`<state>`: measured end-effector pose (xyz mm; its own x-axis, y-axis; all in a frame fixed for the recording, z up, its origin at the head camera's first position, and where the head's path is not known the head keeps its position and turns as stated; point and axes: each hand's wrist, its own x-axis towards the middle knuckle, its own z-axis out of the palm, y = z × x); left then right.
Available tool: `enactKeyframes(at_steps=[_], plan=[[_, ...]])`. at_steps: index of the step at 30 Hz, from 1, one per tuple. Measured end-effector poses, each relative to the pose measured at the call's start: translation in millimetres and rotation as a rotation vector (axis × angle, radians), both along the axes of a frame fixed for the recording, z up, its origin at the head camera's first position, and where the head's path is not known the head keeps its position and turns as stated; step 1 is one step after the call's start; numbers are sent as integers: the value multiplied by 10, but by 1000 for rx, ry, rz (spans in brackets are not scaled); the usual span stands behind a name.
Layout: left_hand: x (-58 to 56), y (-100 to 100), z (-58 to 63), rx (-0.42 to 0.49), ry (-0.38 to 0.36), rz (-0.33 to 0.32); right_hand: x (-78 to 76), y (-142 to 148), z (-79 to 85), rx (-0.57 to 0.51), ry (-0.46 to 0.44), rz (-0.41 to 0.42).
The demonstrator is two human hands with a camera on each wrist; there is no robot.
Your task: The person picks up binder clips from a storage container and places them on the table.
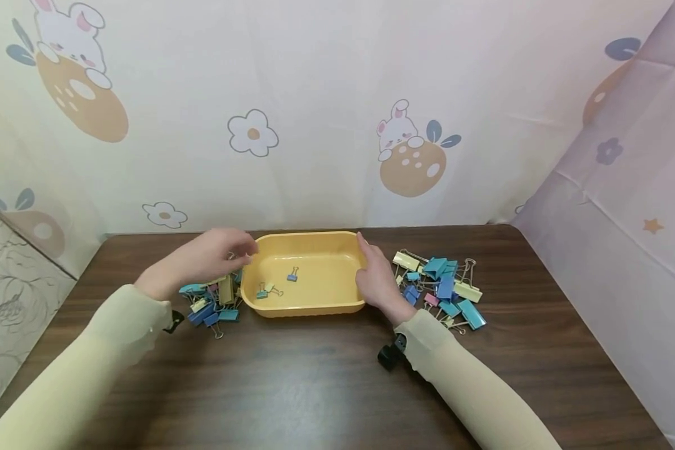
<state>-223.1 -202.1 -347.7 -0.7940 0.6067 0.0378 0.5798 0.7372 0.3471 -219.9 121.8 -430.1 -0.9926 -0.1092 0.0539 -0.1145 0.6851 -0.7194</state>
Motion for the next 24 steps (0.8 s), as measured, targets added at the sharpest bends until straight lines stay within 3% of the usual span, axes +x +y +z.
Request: enactKeyframes(at_steps=[7,12,19,24], plan=[[45,344,-177,-177,117,-130,5,-14,10,-14,-8,-4],[51,465,-302,-264,198,-163,5,-12,14,-10,-3,-2],[15,567,-439,-376,143,-150,3,-17,16,-14,-11,-10],[1,602,-459,-379,105,-123,7,-23,32,-18,-15,-13]])
